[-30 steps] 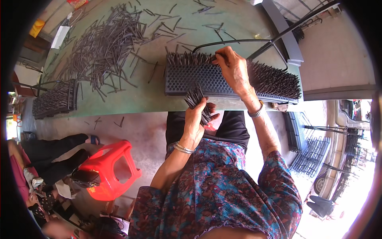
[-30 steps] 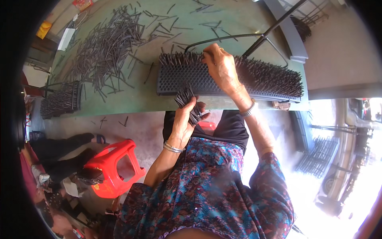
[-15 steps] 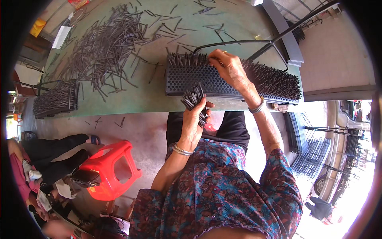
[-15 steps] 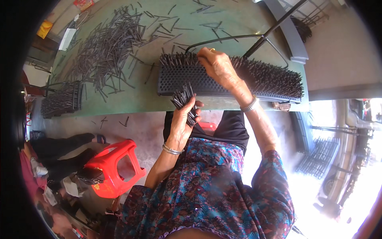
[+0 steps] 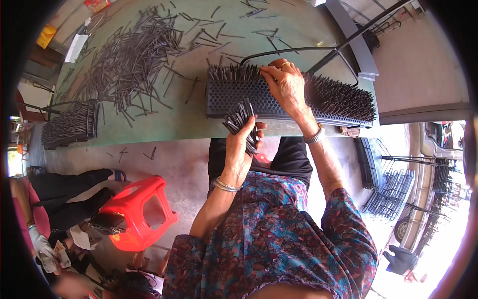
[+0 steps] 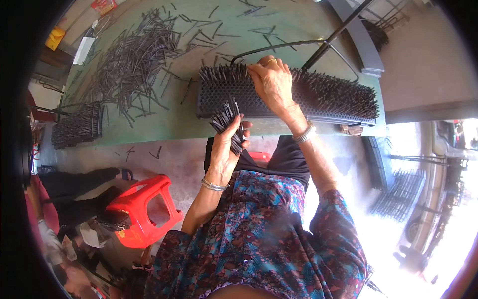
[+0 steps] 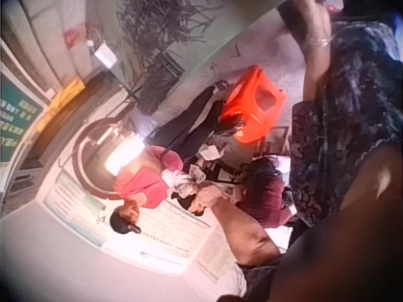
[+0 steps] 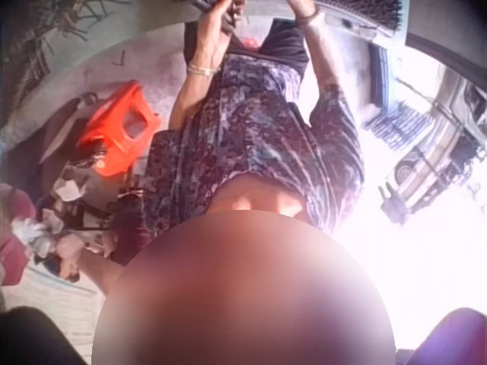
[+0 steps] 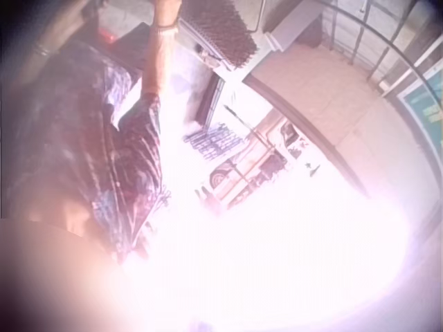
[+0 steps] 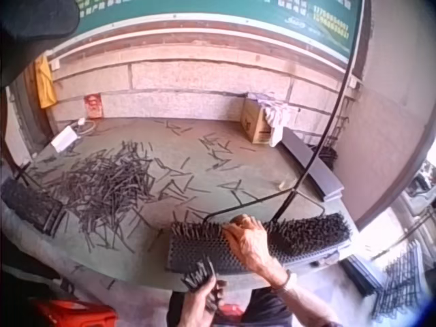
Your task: Inserting metal rods into a perforated jig to assemble a metal grill or grate.
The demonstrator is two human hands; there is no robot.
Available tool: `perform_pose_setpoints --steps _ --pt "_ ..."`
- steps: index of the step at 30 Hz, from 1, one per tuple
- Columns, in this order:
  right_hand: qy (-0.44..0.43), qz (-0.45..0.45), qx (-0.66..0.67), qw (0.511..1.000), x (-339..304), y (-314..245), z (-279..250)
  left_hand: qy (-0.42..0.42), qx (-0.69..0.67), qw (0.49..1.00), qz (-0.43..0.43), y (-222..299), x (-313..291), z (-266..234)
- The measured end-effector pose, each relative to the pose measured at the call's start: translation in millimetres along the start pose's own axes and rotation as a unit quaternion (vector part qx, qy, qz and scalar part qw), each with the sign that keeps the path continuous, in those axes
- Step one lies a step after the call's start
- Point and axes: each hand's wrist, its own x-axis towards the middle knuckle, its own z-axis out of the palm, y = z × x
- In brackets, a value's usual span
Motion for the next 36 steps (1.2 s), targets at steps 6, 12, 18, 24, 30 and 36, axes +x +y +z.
perform_pose_setpoints --steps 6,12,18,24,30,36 --pt "-0.026 0.016 0.039 0.999 -4 -17 -17 -0.009 0.002 1.000 -0.001 0 -1 -2" --pt "-0.309 0.180 0.382 0.852 -19 -28 -38 -0.021 0.057 0.998 0.011 1 -4 0" --pt "-0.297 0.272 0.436 0.805 -19 -29 -42 0.008 0.118 0.993 0.020 2 -7 6" --pt "-0.313 0.283 0.474 0.773 -18 -22 -46 0.000 0.166 0.986 -0.006 5 -6 4" --pt "-0.322 0.282 0.482 0.765 -18 -17 -52 -0.020 0.194 0.981 -0.011 4 -2 3" --pt "-0.128 0.267 0.416 0.860 -8 -19 -62 0.007 0.092 0.996 -0.001 0 10 -3"
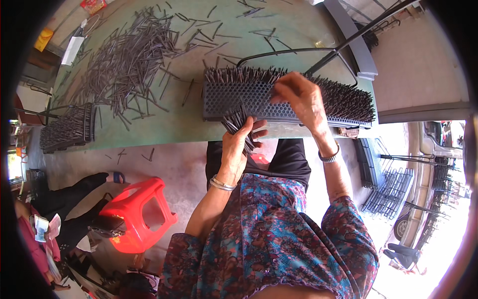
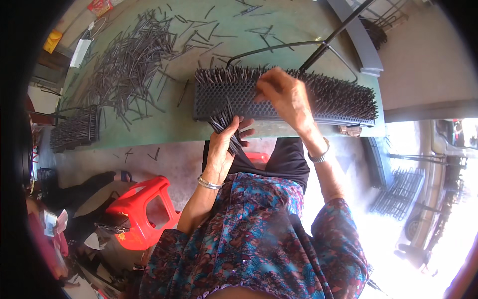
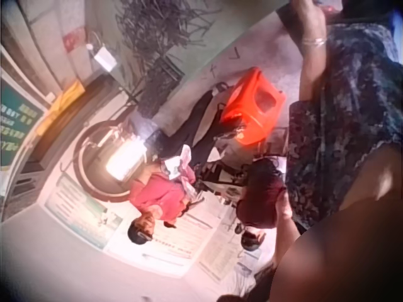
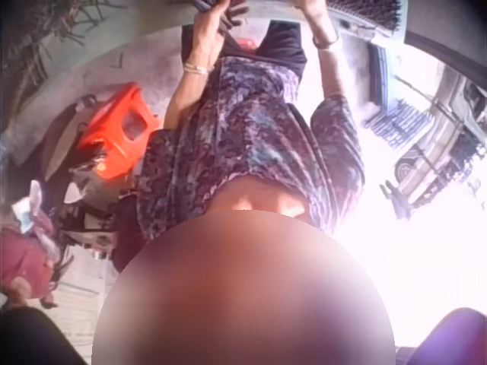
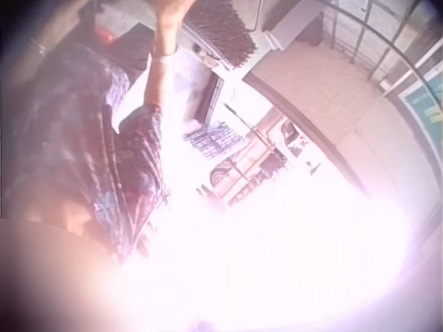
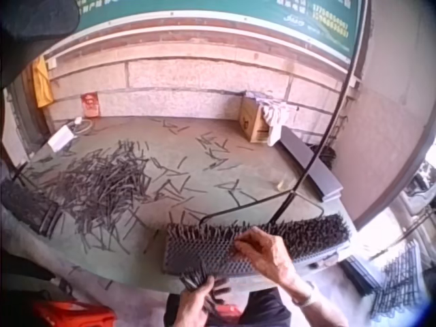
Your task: Inserting metal rods into a perforated jig to assemble a metal grill or grate.
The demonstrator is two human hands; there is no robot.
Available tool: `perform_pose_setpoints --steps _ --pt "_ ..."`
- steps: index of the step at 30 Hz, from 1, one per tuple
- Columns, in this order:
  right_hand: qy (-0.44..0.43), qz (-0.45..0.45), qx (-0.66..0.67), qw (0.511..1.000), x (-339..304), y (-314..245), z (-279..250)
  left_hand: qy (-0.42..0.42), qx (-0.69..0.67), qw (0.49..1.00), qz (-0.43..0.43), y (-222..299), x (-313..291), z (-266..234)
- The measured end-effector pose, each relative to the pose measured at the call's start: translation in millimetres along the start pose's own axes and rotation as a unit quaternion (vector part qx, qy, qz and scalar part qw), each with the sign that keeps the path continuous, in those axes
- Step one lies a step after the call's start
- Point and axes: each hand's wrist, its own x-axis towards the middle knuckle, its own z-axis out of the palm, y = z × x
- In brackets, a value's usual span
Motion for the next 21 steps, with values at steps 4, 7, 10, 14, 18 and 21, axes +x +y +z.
perform_pose_setpoints --steps 4,7,10,14,18,21 --pt "0.110 -0.098 -0.102 0.984 16 6 4 0.005 -0.042 0.998 -0.045 -9 7 3" --pt "0.130 -0.130 -0.121 0.975 30 26 5 0.001 -0.062 0.996 -0.064 -14 9 2" --pt "0.127 -0.135 -0.123 0.975 34 32 4 -0.007 -0.088 0.994 -0.069 -18 9 1" --pt "0.106 -0.130 -0.166 0.972 37 28 -2 -0.001 -0.104 0.993 -0.061 -18 8 1" --pt "0.074 -0.116 -0.142 0.980 38 27 -6 -0.001 -0.114 0.991 -0.067 -19 7 1" --pt "0.054 -0.126 -0.144 0.980 38 26 -6 0.009 -0.090 0.994 -0.069 -20 7 1"
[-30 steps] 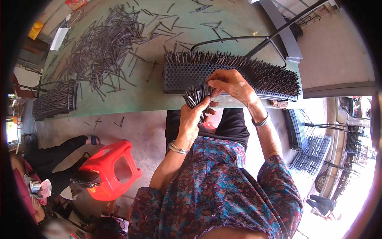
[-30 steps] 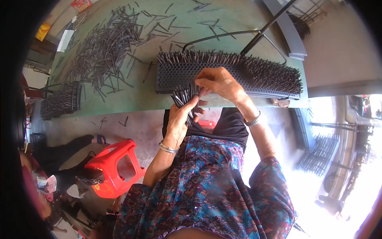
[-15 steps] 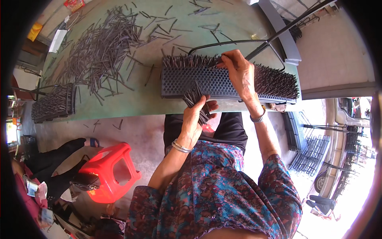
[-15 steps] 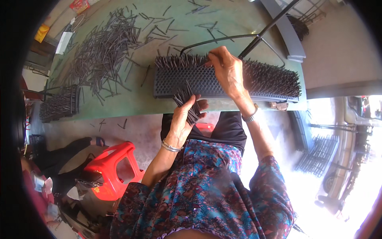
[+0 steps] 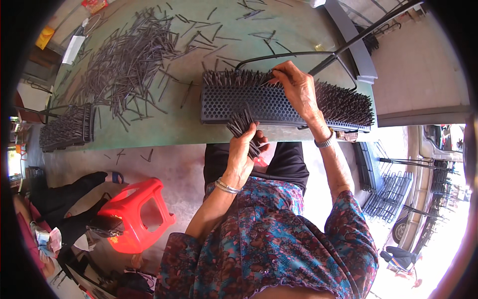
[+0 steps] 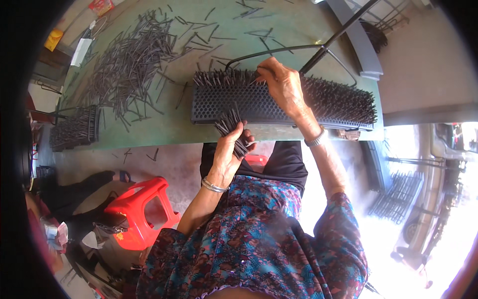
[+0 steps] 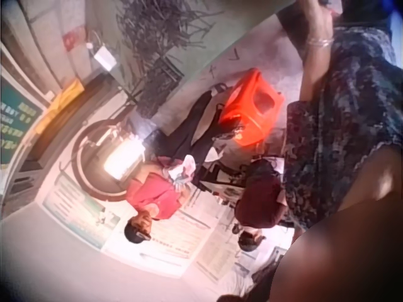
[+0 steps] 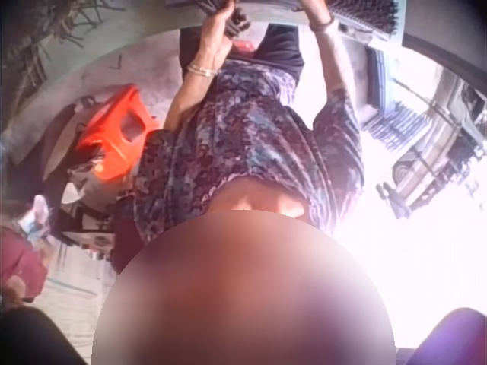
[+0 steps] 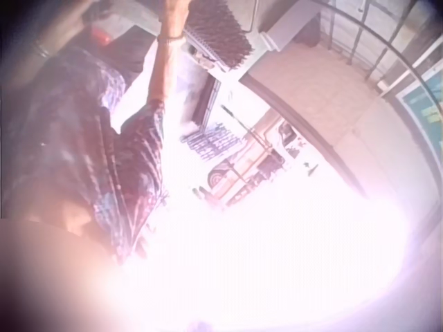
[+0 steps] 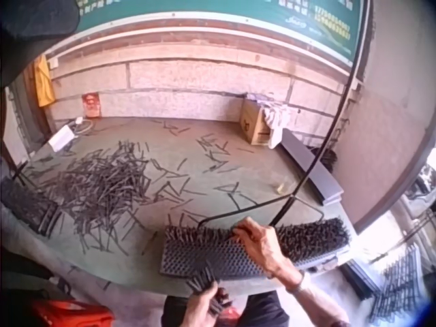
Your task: Inserting metal rods into a perforated jig to assemble a metal grill or grate.
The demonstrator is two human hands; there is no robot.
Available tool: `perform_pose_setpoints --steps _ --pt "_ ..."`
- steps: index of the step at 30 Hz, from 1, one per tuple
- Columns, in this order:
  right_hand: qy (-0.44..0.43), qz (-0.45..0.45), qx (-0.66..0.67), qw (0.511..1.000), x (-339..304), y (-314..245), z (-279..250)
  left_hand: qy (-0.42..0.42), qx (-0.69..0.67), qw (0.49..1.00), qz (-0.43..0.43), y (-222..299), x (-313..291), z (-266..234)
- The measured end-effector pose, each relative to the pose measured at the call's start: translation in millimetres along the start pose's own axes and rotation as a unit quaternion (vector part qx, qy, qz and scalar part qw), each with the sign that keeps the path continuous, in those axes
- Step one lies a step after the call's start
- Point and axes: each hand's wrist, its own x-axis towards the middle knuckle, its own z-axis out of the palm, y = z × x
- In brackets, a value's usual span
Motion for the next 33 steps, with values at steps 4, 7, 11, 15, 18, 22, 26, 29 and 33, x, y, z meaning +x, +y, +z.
perform_pose_setpoints --steps 4,7,11,15,18,22,26,29,33 --pt "0.000 -0.007 -0.022 1.000 3 -1 -2 -0.016 0.002 1.000 0.000 -1 0 -1" --pt "0.015 0.001 -0.014 1.000 4 0 -2 -0.030 0.006 1.000 0.003 -2 3 -4" --pt "-0.012 -0.008 -0.015 1.000 3 -8 -4 -0.048 -0.011 0.999 0.006 -2 3 -5" --pt "-0.016 -0.030 -0.006 0.999 2 -2 -3 -0.045 0.003 0.999 0.006 0 -1 -2" --pt "-0.021 -0.029 -0.002 0.999 1 2 -2 -0.045 -0.005 0.999 0.000 0 -2 -1" --pt "-0.028 -0.010 -0.017 0.999 3 -6 -5 -0.021 -0.005 1.000 0.000 3 -7 4" --pt "-0.034 -0.037 -0.027 0.998 7 -3 -7 0.006 0.007 1.000 0.003 5 -9 9" --pt "-0.061 -0.058 -0.043 0.995 10 -5 -11 -0.041 -0.024 0.999 0.000 2 -5 0" --pt "-0.099 -0.125 -0.102 0.982 13 -7 -12 -0.039 -0.008 0.999 -0.003 3 -6 -3"
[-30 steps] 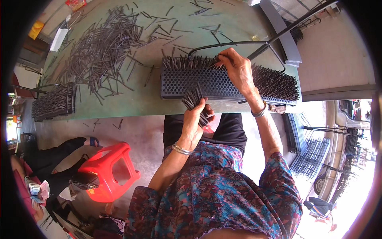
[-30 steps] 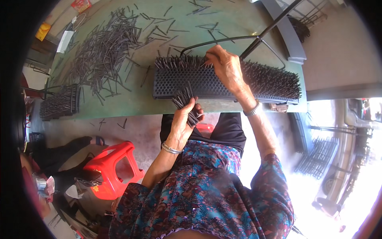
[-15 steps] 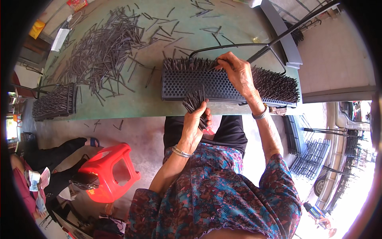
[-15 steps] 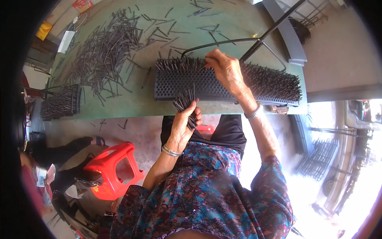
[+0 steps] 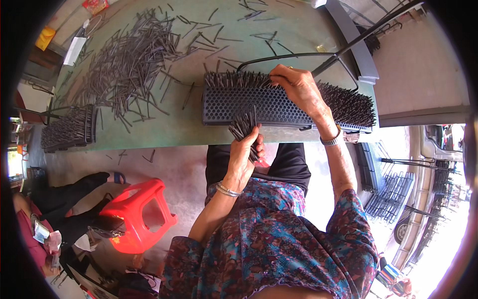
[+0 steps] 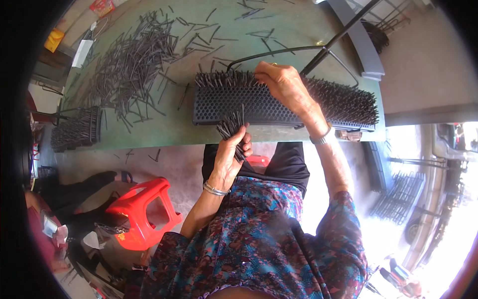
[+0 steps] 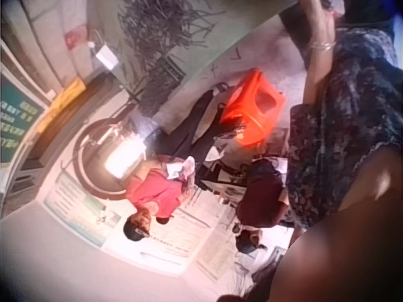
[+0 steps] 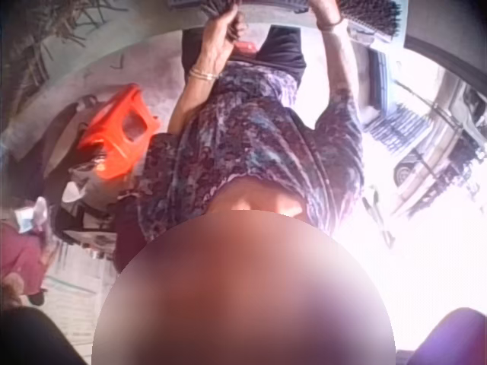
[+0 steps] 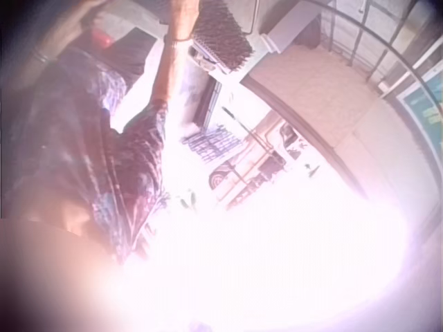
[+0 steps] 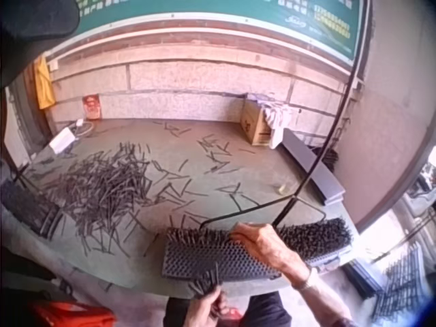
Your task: Inserting metal rods into a perforated jig to assemble a metal grill or grate.
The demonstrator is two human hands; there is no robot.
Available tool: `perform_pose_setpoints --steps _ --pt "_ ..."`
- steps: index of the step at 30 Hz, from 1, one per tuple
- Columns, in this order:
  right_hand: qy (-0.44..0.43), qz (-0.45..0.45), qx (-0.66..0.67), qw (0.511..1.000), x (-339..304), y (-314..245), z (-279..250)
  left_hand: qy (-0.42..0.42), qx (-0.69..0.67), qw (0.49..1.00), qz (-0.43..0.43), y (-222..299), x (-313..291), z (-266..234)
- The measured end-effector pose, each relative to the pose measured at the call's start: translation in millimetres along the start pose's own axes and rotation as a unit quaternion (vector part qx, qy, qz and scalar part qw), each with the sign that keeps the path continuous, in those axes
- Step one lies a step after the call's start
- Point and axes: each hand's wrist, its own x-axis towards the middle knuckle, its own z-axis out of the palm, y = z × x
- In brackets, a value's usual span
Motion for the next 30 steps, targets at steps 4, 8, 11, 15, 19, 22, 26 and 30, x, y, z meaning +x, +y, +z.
perform_pose_setpoints --steps 4,8,11,15,19,22,26,30 --pt "0.007 -0.040 -0.032 0.999 0 7 9 0.001 0.011 1.000 0.008 0 -2 4" --pt "0.053 -0.047 -0.130 0.989 -1 10 20 0.000 0.013 1.000 0.011 2 -4 6" --pt "0.081 -0.063 -0.174 0.979 -1 11 25 -0.004 0.009 1.000 0.012 1 -5 5" --pt "0.075 -0.024 -0.145 0.986 -3 2 28 -0.013 0.000 1.000 0.015 0 -5 2" --pt "0.108 0.008 -0.163 0.981 -12 10 29 -0.015 0.004 1.000 0.024 0 -7 3" --pt "0.113 0.030 -0.152 0.981 -15 8 33 -0.013 0.007 1.000 0.024 0 -6 3" --pt "0.145 -0.006 -0.167 0.975 -12 11 40 -0.016 0.011 1.000 0.024 0 -8 5" --pt "0.149 -0.009 -0.197 0.969 -7 7 41 -0.011 0.012 1.000 0.023 1 -8 5"
